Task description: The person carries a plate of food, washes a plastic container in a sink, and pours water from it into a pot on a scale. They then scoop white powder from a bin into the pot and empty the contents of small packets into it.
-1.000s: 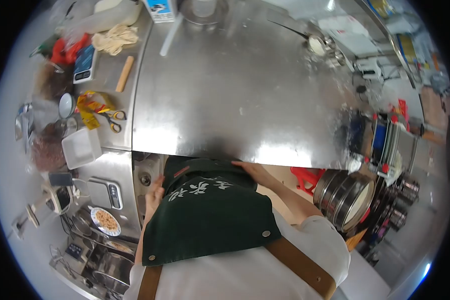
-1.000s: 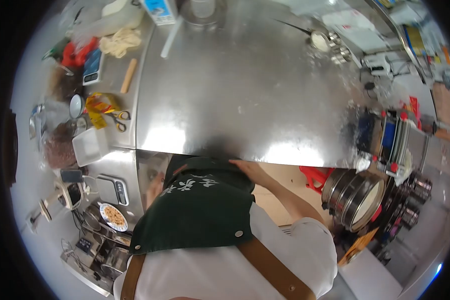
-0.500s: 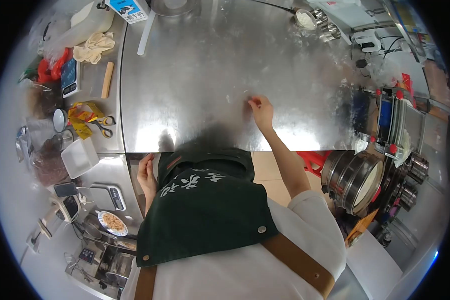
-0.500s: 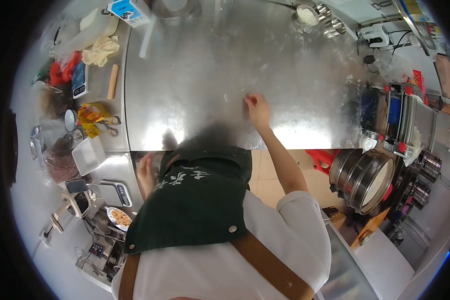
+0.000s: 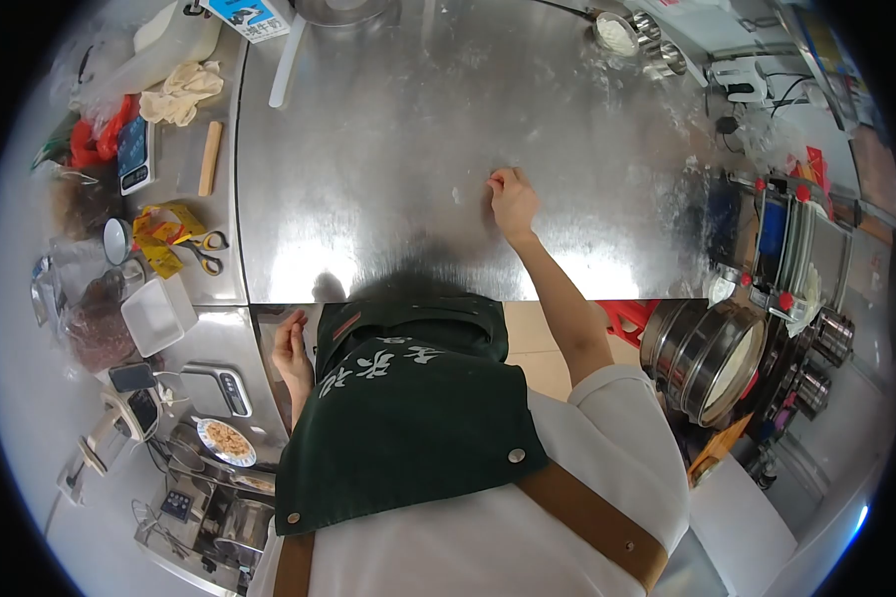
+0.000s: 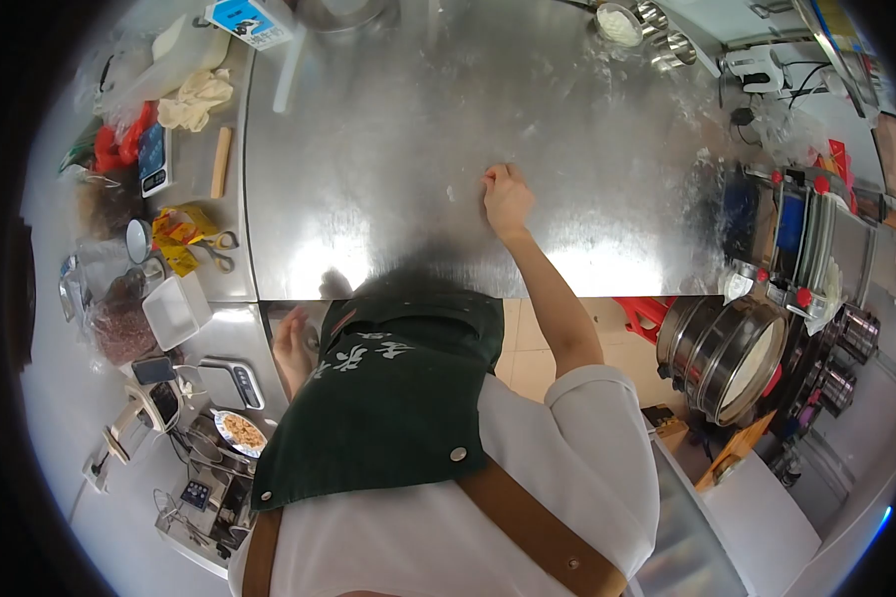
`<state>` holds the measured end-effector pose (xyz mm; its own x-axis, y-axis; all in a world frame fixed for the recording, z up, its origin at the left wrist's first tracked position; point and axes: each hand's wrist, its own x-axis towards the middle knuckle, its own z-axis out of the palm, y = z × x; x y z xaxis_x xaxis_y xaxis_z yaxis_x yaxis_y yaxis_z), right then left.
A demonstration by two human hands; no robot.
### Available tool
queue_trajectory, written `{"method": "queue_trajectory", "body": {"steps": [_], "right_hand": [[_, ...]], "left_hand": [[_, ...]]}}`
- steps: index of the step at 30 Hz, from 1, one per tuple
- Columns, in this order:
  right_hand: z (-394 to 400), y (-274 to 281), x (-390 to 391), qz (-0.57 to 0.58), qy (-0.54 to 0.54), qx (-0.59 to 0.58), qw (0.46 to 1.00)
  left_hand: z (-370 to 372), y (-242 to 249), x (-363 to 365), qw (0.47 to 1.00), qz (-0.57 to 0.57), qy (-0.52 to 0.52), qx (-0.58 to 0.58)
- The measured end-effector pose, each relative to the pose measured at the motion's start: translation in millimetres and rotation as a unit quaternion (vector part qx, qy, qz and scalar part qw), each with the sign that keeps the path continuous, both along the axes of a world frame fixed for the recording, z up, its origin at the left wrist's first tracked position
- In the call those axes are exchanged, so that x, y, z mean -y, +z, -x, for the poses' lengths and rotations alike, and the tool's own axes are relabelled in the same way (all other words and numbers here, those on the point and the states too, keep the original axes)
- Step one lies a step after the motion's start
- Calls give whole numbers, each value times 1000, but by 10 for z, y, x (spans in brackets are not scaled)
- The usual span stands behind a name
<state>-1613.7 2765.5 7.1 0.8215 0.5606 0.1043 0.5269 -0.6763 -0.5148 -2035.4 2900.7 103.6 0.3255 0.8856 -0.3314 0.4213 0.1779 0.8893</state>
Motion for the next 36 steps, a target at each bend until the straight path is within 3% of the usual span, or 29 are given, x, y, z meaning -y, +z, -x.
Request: {"method": "queue_trajectory", "body": {"steps": [5,9,12,18,22,25,27,31,32,33,36], "right_hand": [[45,33,112,-5,10,0,1000],[353,123,669,-75,-116,-77,987],[865,199,1276,-104,-258,-155,948],[2529,555,2220,-234,-531,-179,795],[3862,841,2669,-205,-672,-117,702],[4859,738,3051,-257,-749,-55,609],[5385,933,3208,-176,-804,-27,567],[6409,676,4013,-211,-877,37,431],[6742,408,4343,-185,-873,71,445],[6947,328,4609,-189,-892,64,405],[7435,224,5338,-96,-924,19,371]], "left_hand": [[-62,106,-68,999,18,-27,-15],[-117,158,-272,994,24,-98,-35],[-179,35,-502,990,58,-132,-5],[-447,-251,-1113,939,32,-343,9],[-636,-453,-1251,900,53,-432,-4],[-748,-321,-929,873,57,-484,-11],[-736,-279,-676,852,62,-520,-11],[-684,-206,-96,787,58,-614,-23],[-671,-258,-12,775,41,-629,-32],[-653,-279,82,775,33,-630,-28],[-466,-235,507,785,19,-619,-26]]}}
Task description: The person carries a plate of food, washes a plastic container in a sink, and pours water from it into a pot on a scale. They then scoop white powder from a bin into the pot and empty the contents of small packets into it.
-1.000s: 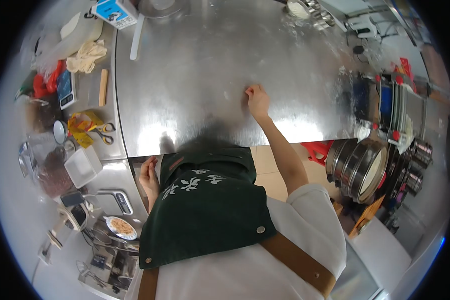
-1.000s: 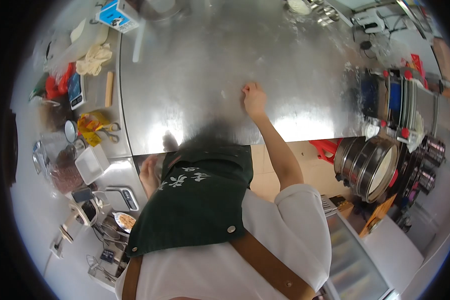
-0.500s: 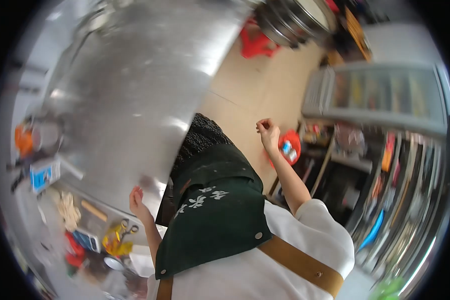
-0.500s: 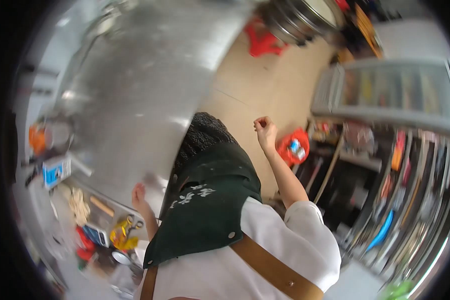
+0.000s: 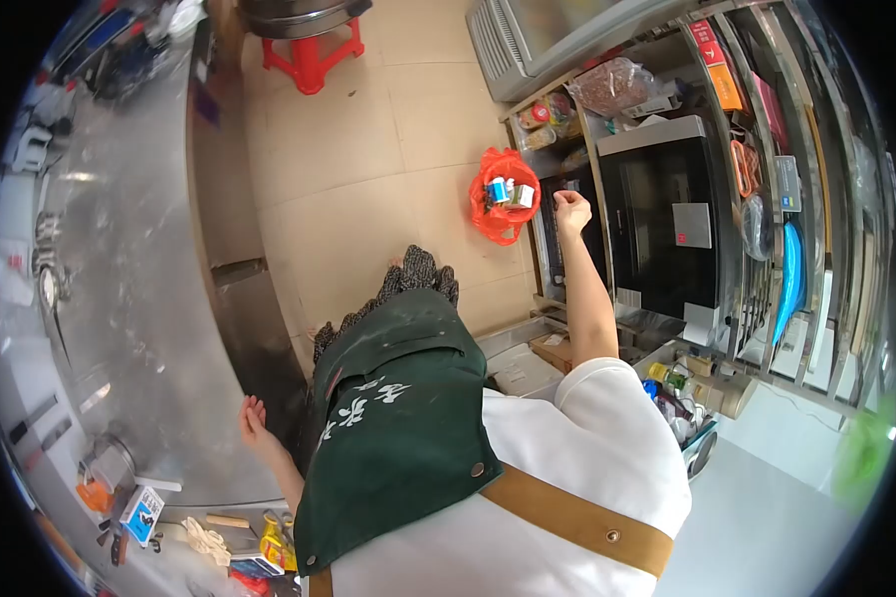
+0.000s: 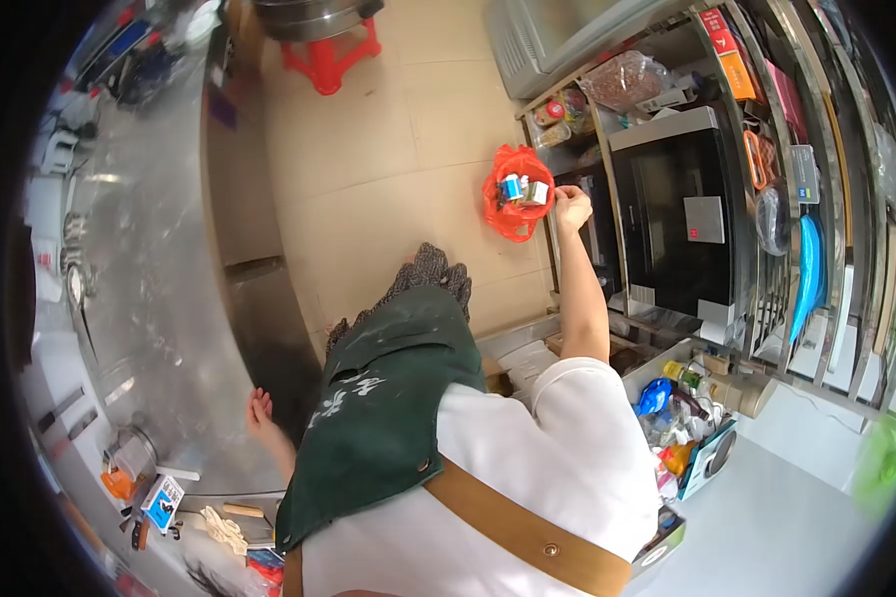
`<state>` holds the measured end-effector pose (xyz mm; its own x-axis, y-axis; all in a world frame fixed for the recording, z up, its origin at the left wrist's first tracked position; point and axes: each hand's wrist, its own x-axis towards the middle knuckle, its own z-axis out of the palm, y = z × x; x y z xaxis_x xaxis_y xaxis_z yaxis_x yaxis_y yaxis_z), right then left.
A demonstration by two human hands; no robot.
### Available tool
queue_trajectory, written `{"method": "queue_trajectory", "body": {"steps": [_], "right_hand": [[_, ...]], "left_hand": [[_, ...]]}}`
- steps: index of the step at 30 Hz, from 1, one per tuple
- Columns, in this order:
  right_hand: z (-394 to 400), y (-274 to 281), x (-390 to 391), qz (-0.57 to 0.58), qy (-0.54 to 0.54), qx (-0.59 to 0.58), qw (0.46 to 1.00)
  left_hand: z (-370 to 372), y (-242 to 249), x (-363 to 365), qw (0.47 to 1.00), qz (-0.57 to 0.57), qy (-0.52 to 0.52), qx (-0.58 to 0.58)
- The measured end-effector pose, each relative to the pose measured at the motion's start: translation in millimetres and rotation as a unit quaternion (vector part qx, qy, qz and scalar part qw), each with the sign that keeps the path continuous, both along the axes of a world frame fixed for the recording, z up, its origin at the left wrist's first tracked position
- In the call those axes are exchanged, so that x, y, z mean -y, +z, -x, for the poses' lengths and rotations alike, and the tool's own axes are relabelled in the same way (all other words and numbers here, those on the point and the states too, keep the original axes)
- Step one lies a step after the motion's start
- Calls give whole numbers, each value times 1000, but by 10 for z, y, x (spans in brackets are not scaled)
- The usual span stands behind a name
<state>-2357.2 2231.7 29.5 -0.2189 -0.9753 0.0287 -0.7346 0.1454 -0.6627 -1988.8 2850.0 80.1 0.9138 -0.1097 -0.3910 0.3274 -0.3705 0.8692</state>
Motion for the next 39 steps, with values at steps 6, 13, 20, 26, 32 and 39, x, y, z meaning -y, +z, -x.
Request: {"method": "queue_trajectory", "body": {"steps": [6,13,20,26,32,39], "right_hand": [[834,-535,1295,-79,-66,-4,995],[768,-62,1716,-199,-99,-211,952],[1033,-507,2037,-193,-94,-161,963],[849,-224,2046,-220,-83,-130,963],[986,-304,2225,-229,-24,-222,947],[797,-67,2162,-265,-64,-233,934]], "left_hand": [[654,220,818,995,-66,-79,10],[1099,439,1200,988,-87,-124,23],[1175,422,1041,988,-112,-97,31],[1259,286,944,992,-106,-74,14],[1325,136,916,994,-86,-68,3],[1364,246,1082,990,-110,-82,17]]}}
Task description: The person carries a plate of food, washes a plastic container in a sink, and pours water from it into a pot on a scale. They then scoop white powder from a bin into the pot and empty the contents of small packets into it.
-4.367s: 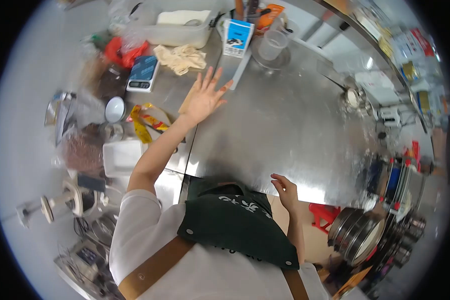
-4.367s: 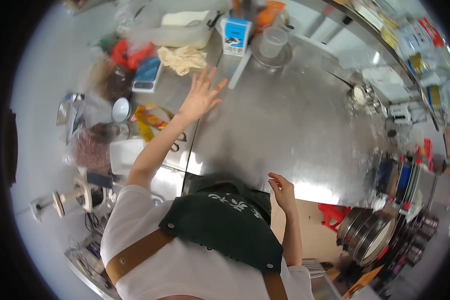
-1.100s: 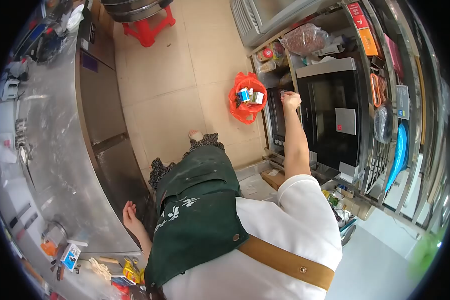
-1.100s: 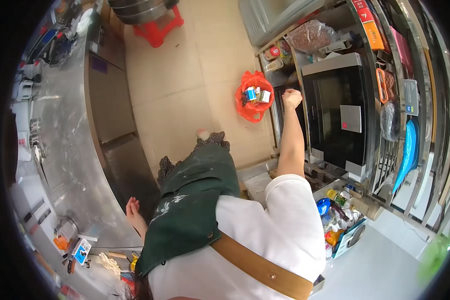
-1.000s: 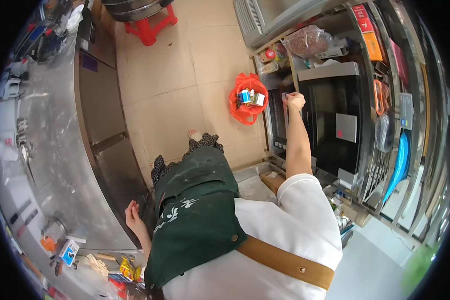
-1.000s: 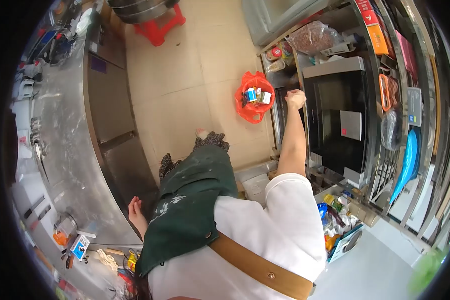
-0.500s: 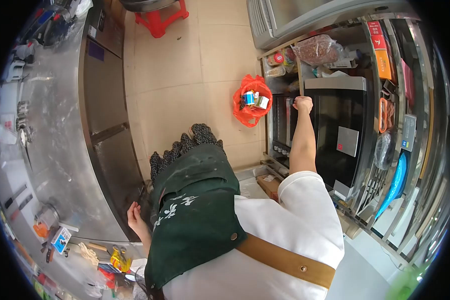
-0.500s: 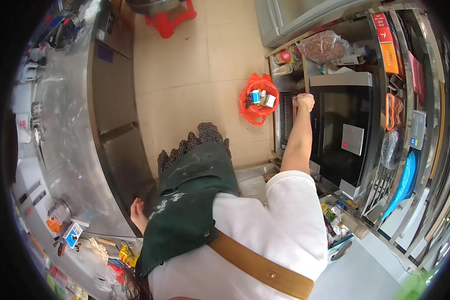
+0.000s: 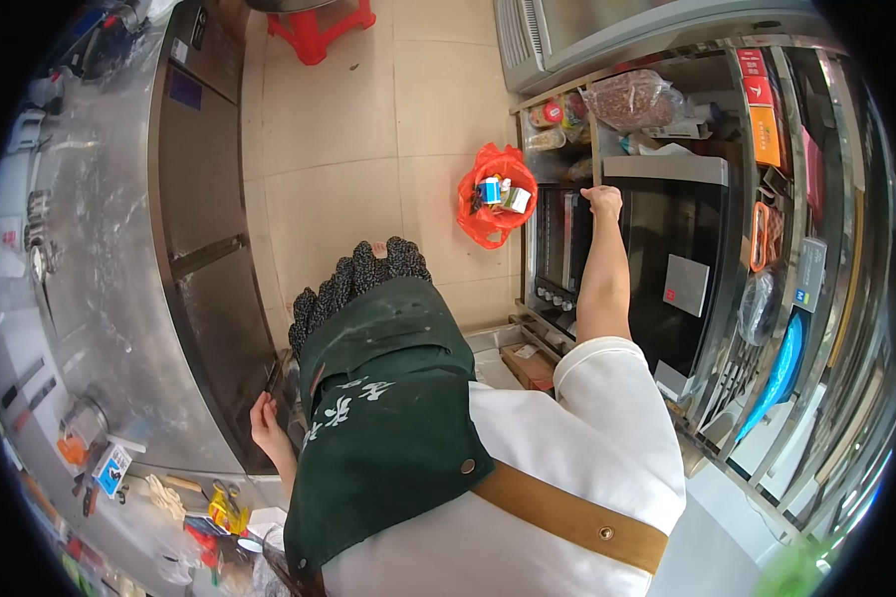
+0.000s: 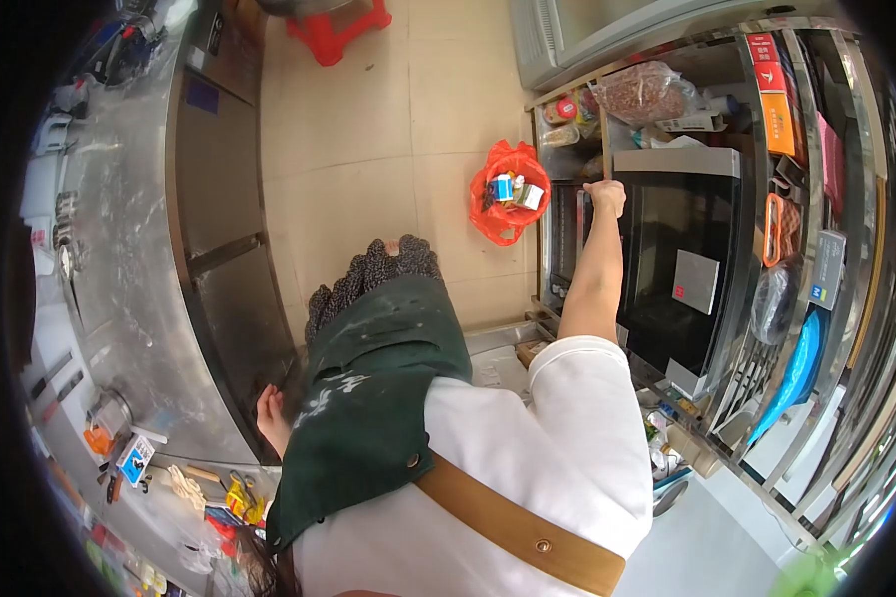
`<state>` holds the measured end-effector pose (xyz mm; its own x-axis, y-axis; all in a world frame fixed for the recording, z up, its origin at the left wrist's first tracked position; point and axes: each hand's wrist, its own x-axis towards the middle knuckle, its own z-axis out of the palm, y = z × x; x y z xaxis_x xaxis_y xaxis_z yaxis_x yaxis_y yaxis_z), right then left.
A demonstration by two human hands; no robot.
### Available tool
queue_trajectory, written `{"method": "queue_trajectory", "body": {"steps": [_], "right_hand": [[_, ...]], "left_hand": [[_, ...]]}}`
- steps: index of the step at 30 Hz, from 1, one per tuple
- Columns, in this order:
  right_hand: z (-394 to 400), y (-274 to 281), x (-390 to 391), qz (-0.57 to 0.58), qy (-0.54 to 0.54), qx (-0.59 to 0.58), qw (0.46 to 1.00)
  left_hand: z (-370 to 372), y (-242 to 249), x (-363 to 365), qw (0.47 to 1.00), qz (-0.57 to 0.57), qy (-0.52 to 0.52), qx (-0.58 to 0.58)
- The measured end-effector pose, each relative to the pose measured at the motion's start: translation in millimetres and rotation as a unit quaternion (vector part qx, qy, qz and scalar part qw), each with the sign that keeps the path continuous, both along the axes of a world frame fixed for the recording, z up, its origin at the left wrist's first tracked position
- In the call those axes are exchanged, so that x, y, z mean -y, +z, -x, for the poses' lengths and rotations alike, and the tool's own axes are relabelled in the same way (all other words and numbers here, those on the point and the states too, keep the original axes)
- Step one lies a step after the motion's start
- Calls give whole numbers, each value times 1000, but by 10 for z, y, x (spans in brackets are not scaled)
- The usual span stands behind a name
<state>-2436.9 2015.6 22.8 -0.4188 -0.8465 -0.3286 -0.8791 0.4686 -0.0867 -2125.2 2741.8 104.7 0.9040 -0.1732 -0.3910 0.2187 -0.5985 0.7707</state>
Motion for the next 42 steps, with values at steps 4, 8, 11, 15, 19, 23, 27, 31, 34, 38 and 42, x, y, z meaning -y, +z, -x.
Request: {"method": "queue_trajectory", "body": {"steps": [4,8,11,15,19,23,27,31,34,38,42], "right_hand": [[127,-98,103,-30,-32,86,995],[153,-141,134,-32,-8,87,996],[113,-117,140,-24,38,-9,999],[-130,128,53,-68,17,-19,997],[-161,-53,144,-97,15,-64,993],[-217,-92,132,-69,34,-45,996],[-366,61,27,-99,34,-27,994],[-143,-204,157,-111,142,-45,983],[-591,200,-284,-142,317,-190,918],[-1119,-222,-659,-161,443,-77,878],[-1915,-706,-1543,-254,398,20,881]], "left_hand": [[32,-1,22,1000,-3,4,2],[69,-37,47,1000,10,17,-2],[87,-69,42,1000,14,20,3],[111,-105,20,999,14,31,13],[134,-120,-66,999,8,37,13],[176,-114,-158,998,5,60,1],[197,-144,-269,997,8,74,-4],[192,-230,-357,996,24,83,12],[141,-165,-337,992,-103,61,38],[57,-11,-355,992,-65,90,62],[-98,71,-682,983,-64,142,98]]}}
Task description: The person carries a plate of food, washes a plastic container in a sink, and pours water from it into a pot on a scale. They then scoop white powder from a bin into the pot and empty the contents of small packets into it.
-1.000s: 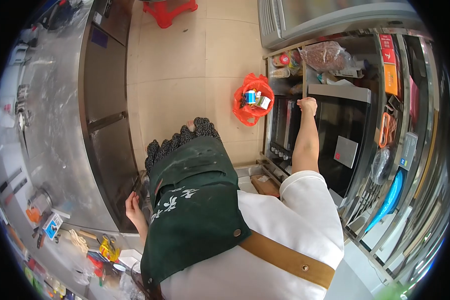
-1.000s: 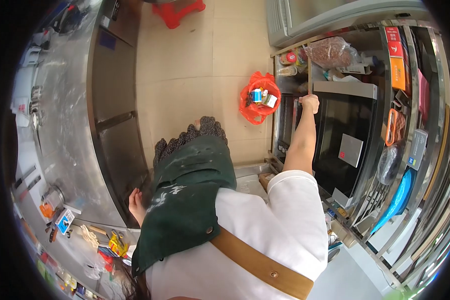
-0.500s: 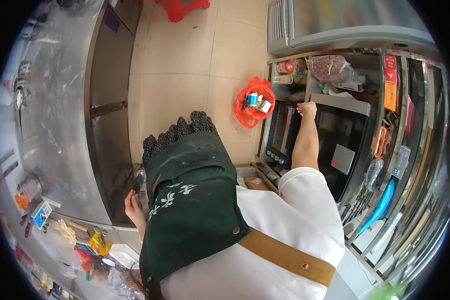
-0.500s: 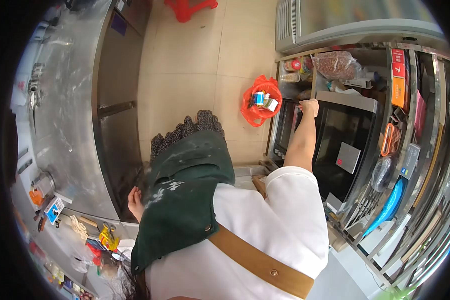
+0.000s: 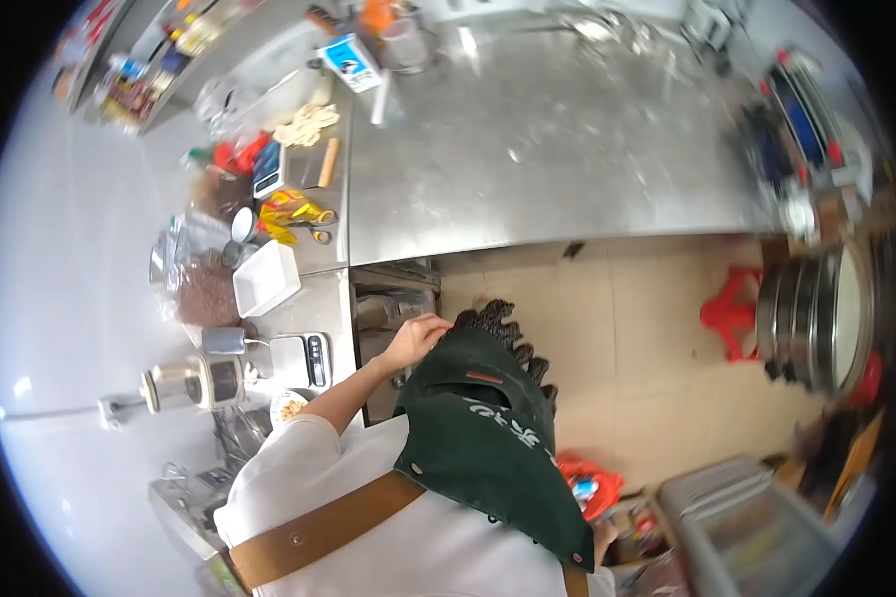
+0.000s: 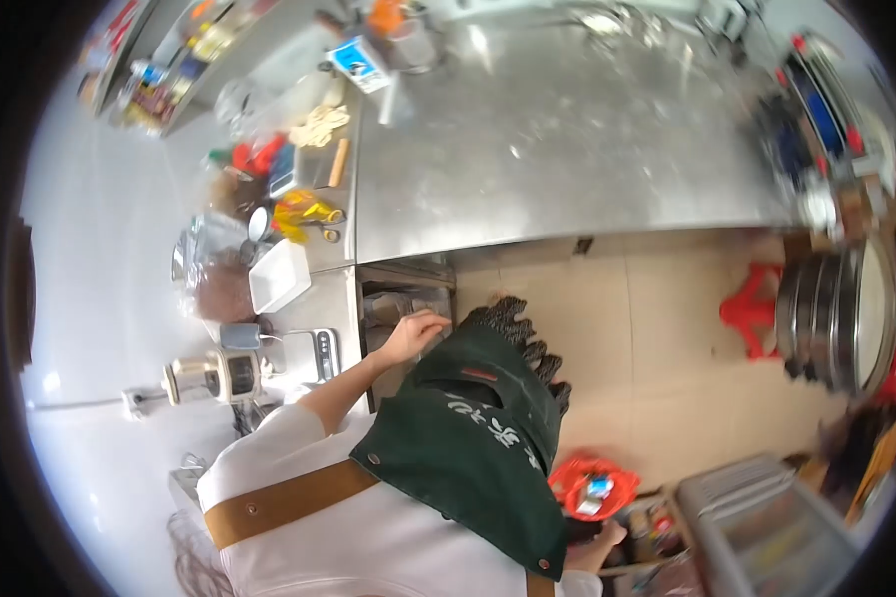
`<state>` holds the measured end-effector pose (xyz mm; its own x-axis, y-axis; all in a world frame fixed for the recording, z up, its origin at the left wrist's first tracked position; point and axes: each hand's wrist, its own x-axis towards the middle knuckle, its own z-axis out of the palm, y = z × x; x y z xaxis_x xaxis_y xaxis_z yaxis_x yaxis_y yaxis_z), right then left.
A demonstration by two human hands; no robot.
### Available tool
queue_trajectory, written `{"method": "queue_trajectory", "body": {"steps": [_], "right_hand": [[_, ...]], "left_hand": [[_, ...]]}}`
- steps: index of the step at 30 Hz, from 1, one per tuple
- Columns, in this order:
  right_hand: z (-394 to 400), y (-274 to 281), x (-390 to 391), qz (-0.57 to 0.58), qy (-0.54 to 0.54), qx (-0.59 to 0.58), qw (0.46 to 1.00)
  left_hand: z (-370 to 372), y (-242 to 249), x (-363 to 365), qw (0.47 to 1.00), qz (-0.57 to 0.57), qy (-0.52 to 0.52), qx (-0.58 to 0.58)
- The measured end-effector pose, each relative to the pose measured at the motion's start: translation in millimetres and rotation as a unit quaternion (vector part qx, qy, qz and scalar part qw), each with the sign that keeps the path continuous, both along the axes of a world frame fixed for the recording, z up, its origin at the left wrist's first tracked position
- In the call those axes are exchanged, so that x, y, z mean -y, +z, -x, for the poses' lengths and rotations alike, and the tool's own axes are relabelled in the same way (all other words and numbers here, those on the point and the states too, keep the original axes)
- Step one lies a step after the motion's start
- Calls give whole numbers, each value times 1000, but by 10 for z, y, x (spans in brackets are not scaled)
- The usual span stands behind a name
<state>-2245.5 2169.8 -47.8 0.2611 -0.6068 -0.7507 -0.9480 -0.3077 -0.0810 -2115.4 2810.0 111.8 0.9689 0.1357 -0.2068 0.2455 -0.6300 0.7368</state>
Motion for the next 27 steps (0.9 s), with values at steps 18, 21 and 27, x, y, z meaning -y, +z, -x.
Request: {"method": "queue_trajectory", "body": {"steps": [18,21,27], "right_hand": [[-5498,1022,-4214,-187,379,365,830],[-6139,1031,-4766,-198,428,366,802],[-7637,820,-5488,-245,429,399,772]], "left_hand": [[-16,-573,-1797,917,45,387,86],[-108,-417,-1636,918,22,391,68],[-312,-367,-1250,863,77,499,35]]}}
